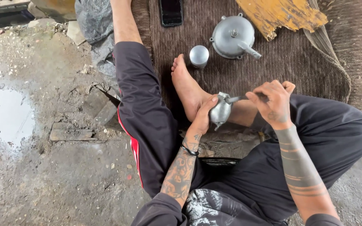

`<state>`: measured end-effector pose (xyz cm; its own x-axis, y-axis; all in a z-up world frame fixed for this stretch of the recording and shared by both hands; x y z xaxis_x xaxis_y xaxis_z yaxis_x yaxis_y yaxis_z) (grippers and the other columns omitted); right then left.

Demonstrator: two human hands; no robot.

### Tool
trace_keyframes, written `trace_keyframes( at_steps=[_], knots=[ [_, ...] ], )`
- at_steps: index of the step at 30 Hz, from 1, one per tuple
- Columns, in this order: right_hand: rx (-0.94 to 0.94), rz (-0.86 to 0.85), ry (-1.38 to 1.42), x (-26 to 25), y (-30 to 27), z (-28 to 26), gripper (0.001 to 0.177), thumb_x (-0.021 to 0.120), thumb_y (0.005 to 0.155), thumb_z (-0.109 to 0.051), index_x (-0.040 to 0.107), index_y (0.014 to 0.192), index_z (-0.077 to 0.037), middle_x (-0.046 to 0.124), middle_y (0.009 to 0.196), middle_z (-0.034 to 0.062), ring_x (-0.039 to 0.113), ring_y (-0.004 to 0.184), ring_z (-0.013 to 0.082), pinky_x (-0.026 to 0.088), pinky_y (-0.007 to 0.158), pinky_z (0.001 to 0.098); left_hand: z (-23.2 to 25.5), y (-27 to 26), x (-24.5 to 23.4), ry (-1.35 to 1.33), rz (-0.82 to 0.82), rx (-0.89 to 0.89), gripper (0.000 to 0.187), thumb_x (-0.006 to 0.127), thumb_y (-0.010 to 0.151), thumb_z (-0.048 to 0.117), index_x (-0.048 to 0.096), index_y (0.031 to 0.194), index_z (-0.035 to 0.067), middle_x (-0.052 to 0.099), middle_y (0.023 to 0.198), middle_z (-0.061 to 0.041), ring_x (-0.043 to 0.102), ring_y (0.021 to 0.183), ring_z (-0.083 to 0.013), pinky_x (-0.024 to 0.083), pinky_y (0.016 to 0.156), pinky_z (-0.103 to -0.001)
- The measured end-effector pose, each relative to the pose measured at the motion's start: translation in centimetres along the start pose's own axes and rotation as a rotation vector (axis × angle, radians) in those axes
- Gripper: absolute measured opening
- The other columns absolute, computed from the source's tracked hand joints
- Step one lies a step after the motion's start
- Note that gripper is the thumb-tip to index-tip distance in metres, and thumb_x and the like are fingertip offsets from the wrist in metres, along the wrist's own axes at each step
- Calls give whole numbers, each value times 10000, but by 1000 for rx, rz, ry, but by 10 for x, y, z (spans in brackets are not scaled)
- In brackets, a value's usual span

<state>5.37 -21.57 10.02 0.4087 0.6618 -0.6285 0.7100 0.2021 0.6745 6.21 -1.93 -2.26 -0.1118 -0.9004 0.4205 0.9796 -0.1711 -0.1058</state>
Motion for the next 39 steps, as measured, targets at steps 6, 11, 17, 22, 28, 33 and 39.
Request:
trace_keyframes(
  at_steps=[6, 11, 17, 22, 28, 33, 39],
  knots=[
    [-24, -11, -126, -7, 3, -6, 315, 823, 1033, -365, 705, 845, -142, 658, 767, 5, 589, 765, 209, 280, 877, 365, 14, -5, 6, 107, -37, 80, 425, 587, 1004, 420, 666, 1258, 88, 615, 1104, -96, 547, 1072, -181, 451, 1011, -324],
    [55, -164, -231, -12, 4, -5, 427, 710, 1103, -433, 672, 764, -175, 632, 663, -9, 603, 656, 191, 368, 793, 312, 9, -4, 7, 116, 15, 92, 463, 636, 978, 441, 646, 1302, 110, 588, 1073, -96, 537, 1055, -181, 459, 981, -339],
    [249, -376, -285, 6, -17, 8, 592, 546, 1134, -509, 564, 650, -169, 547, 508, 38, 618, 559, 316, 452, 633, 362, 13, -8, 6, 137, 0, 187, 441, 593, 1002, 458, 636, 1280, 119, 582, 1033, -60, 532, 1007, -153, 462, 947, -327],
    [177, -273, -295, 4, -12, 7, 528, 613, 1107, -498, 589, 672, -200, 538, 520, 30, 612, 585, 310, 449, 670, 346, 16, -8, 11, 164, -9, 197, 421, 587, 1013, 451, 631, 1277, 127, 577, 1042, -56, 526, 1010, -148, 461, 945, -329],
    [-85, 5, -337, -5, 2, -18, 364, 743, 1108, -420, 662, 876, -152, 565, 767, 16, 569, 810, 226, 316, 884, 377, 21, -7, 14, 161, -24, 148, 429, 589, 1010, 475, 646, 1258, 129, 592, 1047, -87, 539, 1043, -190, 447, 988, -365],
    [-77, 100, -353, -15, 6, -26, 369, 707, 1151, -436, 660, 938, -138, 561, 845, 50, 548, 883, 268, 310, 893, 405, 19, -7, 14, 122, -8, 117, 435, 567, 1012, 490, 643, 1246, 130, 591, 1045, -90, 537, 1059, -199, 434, 1020, -380],
    [-12, 23, -38, 2, 2, 1, 349, 724, 1102, -440, 672, 905, -156, 600, 821, -6, 551, 846, 226, 272, 916, 387, 15, -5, 12, 79, -32, 113, 401, 593, 1001, 449, 663, 1234, 131, 621, 1095, -81, 546, 1119, -190, 413, 1067, -375]
  ],
)
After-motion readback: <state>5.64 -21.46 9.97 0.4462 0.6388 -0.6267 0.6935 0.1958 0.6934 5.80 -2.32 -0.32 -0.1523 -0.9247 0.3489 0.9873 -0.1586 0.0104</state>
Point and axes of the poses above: each hand's wrist, its own y-axis towards the middle knuckle, its own x-axis out of the palm, z = x × y, the point moved 7 cm from there along y, towards the middle knuckle
